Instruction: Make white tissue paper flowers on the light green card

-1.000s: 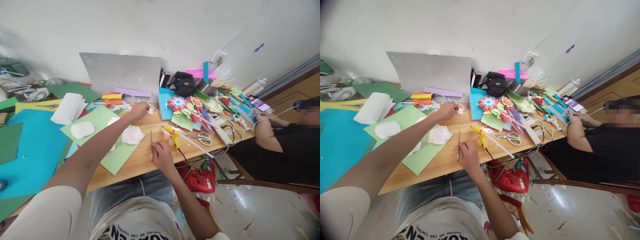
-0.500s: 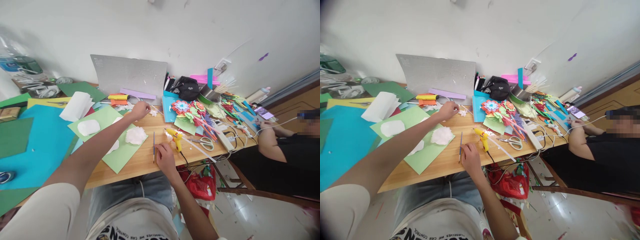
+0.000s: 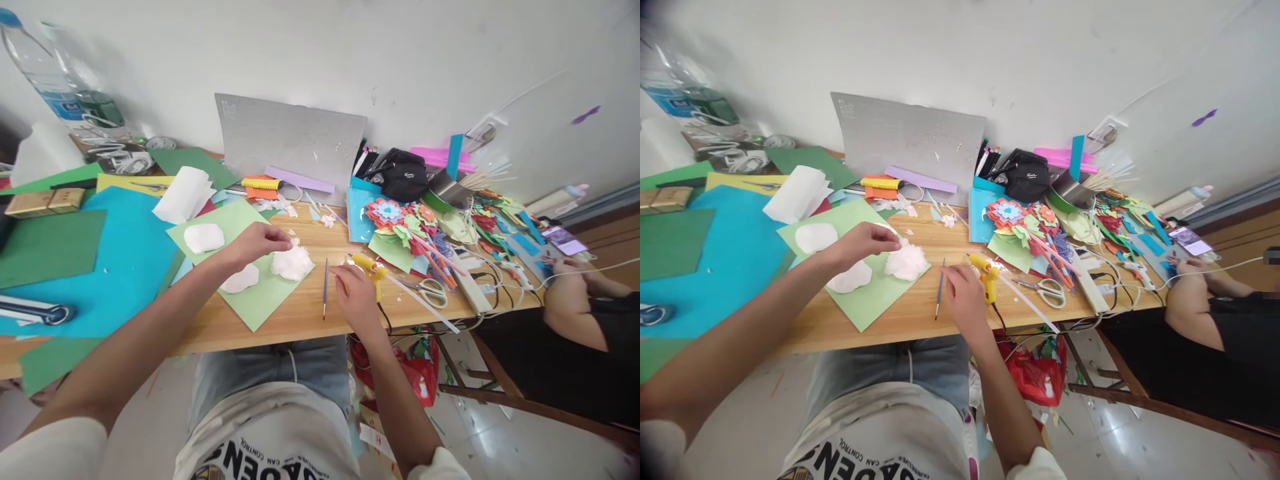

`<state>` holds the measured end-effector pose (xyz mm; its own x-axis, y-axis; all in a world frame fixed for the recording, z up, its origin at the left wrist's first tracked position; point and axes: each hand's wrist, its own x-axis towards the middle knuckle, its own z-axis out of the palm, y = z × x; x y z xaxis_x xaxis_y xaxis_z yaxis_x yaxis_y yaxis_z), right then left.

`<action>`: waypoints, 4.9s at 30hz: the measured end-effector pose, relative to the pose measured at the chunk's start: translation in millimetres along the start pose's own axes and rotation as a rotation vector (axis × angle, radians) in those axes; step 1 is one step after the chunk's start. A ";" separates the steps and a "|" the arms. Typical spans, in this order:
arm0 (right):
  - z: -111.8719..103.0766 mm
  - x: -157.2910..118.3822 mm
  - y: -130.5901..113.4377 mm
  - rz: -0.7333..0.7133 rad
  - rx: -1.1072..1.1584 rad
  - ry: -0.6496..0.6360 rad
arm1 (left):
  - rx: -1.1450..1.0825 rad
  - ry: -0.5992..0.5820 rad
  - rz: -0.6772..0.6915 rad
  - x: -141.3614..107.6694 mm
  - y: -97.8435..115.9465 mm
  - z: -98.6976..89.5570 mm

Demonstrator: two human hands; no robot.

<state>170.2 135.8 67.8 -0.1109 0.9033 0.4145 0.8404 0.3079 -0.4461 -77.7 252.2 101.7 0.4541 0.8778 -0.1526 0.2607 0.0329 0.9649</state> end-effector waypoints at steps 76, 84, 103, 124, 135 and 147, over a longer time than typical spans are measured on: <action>39.8 4.2 -53.5 -0.069 0.045 0.361 | 0.959 -0.427 0.115 33.1 8.6 13.5; 33.6 26.3 -60.8 0.116 -0.058 0.260 | 0.999 -0.422 0.105 35.9 3.4 6.9; 16.1 48.6 -58.8 0.028 -0.223 -0.061 | 1.009 -0.435 0.056 35.3 2.6 5.5; 25.6 34.7 -54.3 0.018 0.049 0.285 | 1.028 -0.393 0.073 35.4 5.9 10.3; 12.7 -15.6 -18.0 -0.214 -0.091 0.412 | 0.932 -0.237 0.190 36.8 11.4 -0.6; 33.2 -43.8 20.0 -0.163 -0.236 0.050 | 1.010 0.033 0.244 163.3 23.0 45.4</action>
<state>174.3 112.4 14.4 -0.2331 0.8299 0.5069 0.9146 0.3642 -0.1756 41.1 374.6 89.2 0.5705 0.8202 0.0435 0.7641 -0.5494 0.3381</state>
